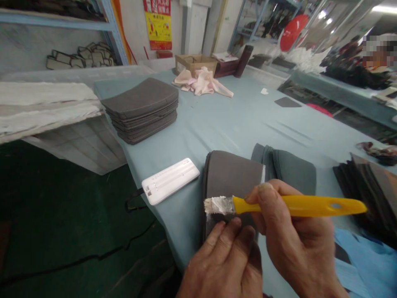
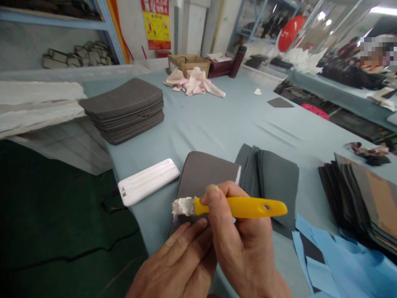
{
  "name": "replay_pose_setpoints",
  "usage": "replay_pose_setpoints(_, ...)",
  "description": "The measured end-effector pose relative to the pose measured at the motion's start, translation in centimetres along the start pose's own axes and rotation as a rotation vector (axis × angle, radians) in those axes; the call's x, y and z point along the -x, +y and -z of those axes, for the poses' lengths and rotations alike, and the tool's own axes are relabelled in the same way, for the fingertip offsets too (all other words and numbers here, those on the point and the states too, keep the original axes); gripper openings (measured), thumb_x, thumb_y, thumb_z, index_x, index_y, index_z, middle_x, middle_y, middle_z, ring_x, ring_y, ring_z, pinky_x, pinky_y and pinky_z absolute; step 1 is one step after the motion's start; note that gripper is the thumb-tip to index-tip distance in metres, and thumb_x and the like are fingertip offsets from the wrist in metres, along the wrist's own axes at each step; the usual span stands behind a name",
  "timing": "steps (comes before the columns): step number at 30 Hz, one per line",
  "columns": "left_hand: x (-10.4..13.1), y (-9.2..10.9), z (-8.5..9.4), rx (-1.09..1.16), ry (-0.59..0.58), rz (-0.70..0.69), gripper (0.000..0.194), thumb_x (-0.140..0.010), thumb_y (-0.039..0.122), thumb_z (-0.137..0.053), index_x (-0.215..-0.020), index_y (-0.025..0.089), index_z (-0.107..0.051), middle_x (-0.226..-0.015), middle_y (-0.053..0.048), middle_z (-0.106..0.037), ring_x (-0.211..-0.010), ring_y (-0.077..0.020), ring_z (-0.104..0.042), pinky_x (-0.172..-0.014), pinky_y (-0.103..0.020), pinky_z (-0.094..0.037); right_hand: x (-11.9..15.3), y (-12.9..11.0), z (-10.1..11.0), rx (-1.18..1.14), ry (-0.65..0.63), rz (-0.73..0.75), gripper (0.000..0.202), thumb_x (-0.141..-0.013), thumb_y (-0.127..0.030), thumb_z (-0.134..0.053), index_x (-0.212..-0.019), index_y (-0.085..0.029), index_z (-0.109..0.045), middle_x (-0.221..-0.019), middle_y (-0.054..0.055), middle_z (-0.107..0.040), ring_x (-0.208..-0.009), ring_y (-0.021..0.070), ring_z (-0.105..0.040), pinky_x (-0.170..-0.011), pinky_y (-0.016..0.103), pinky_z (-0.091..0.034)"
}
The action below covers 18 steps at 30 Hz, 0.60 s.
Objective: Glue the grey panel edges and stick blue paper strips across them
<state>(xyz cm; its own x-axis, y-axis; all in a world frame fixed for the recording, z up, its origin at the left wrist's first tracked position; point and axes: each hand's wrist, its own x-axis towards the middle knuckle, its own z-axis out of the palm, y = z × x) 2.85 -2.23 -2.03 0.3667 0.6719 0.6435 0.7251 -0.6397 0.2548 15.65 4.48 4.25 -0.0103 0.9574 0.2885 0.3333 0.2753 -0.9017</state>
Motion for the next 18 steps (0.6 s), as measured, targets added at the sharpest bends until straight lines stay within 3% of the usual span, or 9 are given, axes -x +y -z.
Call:
replay_pose_setpoints(3,0.3,0.0,-0.5,-0.001,0.035,0.020,0.035,-0.109,0.037,-0.052,-0.126,0.015,-0.074,-0.134,0.000,-0.077,-0.130,-0.0174,-0.069,-0.121,-0.029,-0.048,-0.9,0.5,-0.2,0.059,0.035,0.065,0.044,-0.105,-0.051,-0.061,-0.072,-0.023,-0.064,-0.049,-0.005,-0.045,-0.041,0.0104,-0.040,-0.036,0.024,-0.029)
replay_pose_setpoints(6,0.4,0.2,-1.0,-0.021,0.108,0.032,0.036,-0.112,0.025,-0.041,-0.118,0.018,-0.076,-0.129,0.003,-0.079,-0.127,-0.0143,-0.070,-0.125,-0.028,-0.043,-1.8,0.9,-0.4,0.074,0.052,0.089,0.044,-0.105,-0.051,-0.060,-0.071,-0.022,-0.063,-0.049,-0.004,-0.047,-0.041,0.0105,-0.042,-0.036,0.024,-0.030)
replay_pose_setpoints(9,0.6,0.3,-1.6,-0.027,0.146,0.030,0.034,-0.111,0.020,-0.043,-0.109,0.019,-0.077,-0.124,0.002,-0.080,-0.124,-0.0149,-0.072,-0.124,-0.030,-0.044,-2.9,1.2,-0.7,0.080,0.057,0.093,0.043,-0.105,-0.050,-0.060,-0.074,-0.022,-0.065,-0.049,-0.005,-0.048,-0.041,0.0102,-0.043,-0.036,0.023,-0.030)
replay_pose_setpoints(18,1.7,0.4,-2.3,-0.009,0.094,0.054,0.027,-0.106,0.016,-0.050,-0.117,0.019,-0.075,-0.128,-0.002,-0.079,-0.127,-0.0172,-0.072,-0.121,-0.032,-0.050,-7.2,2.7,-1.8,0.090,0.115,0.123,0.046,-0.103,-0.056,-0.061,-0.075,-0.020,-0.066,-0.049,-0.005,-0.049,-0.045,0.0118,-0.047,-0.045,0.026,-0.035)
